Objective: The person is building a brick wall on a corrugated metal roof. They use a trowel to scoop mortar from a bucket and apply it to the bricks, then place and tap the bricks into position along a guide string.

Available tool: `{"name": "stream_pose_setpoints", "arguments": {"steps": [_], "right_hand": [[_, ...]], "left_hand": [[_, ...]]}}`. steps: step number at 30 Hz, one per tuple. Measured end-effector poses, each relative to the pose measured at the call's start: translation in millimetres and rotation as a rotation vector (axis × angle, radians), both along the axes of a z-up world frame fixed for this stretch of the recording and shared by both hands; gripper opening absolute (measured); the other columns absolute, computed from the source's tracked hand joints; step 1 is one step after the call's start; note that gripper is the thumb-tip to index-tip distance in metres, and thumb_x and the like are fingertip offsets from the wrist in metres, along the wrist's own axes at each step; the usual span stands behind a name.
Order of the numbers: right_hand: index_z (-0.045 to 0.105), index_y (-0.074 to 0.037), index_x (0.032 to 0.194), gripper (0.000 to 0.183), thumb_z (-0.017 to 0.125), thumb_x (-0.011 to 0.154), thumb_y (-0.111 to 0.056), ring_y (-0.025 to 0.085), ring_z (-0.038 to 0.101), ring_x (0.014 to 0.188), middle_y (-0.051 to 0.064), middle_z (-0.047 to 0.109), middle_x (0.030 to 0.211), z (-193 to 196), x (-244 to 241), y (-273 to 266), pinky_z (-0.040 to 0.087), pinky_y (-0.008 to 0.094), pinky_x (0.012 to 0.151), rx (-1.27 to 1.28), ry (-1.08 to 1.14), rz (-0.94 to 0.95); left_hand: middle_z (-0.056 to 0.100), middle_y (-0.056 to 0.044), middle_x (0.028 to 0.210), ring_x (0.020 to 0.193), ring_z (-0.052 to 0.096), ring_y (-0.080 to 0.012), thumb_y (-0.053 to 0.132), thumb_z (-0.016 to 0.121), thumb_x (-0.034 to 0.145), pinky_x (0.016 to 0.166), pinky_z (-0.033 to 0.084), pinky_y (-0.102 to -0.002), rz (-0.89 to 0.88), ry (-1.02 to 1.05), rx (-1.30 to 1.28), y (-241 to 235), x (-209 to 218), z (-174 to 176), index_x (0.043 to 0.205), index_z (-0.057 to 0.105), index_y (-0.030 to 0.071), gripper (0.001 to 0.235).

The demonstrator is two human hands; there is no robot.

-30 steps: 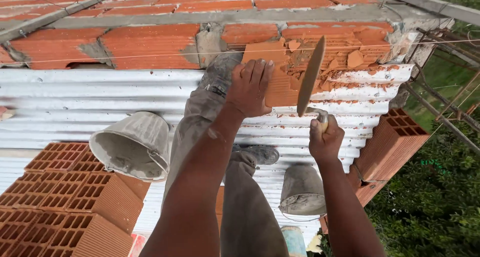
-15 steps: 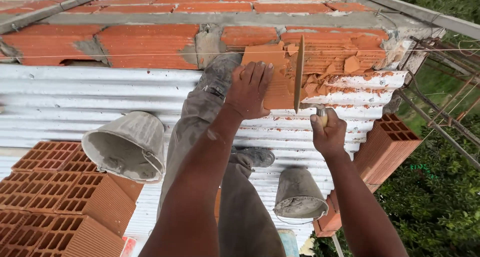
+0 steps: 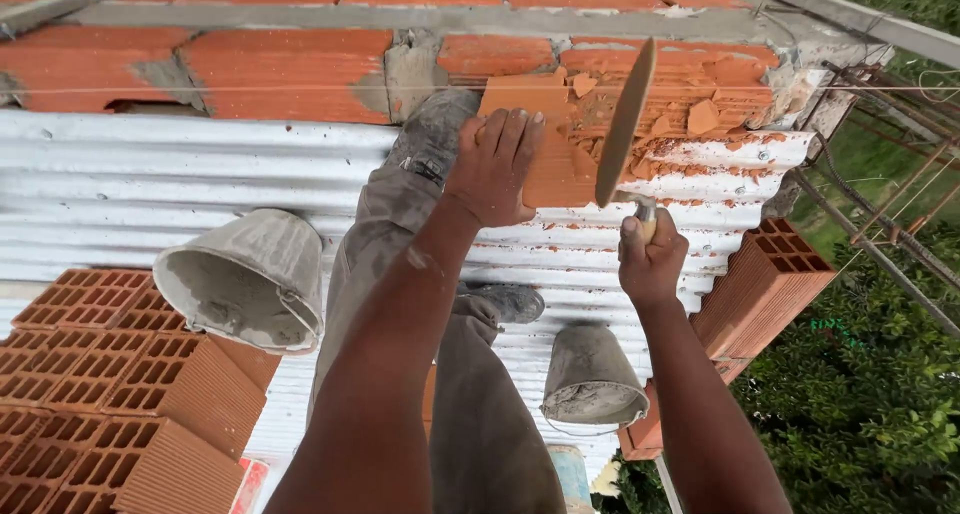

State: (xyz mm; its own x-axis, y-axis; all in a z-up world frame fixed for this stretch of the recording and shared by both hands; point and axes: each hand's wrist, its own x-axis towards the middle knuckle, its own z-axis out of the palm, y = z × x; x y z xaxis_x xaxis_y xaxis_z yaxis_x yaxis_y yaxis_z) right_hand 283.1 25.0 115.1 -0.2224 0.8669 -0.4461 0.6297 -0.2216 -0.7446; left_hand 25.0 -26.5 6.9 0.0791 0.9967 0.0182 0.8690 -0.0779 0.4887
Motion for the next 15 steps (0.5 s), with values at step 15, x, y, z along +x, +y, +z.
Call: {"name": "stream_pose_setpoints", "arguments": {"steps": [15], "right_hand": [[0.053,-0.005,0.078,0.041,0.056,0.110,-0.031,0.016,0.052,0.038,0.007,0.053,0.044,1.6,-18.6,-20.4,0.041,0.031,0.043,-0.046,-0.014,-0.065]], "left_hand": [[0.048,-0.022,0.136,0.128,0.048,-0.0376,0.055,0.080,0.046,0.103,0.034,-0.057,-0.052,0.080,0.008,-2.8,-3.9,0.6,0.157,0.033,0.001,0.133]]}}
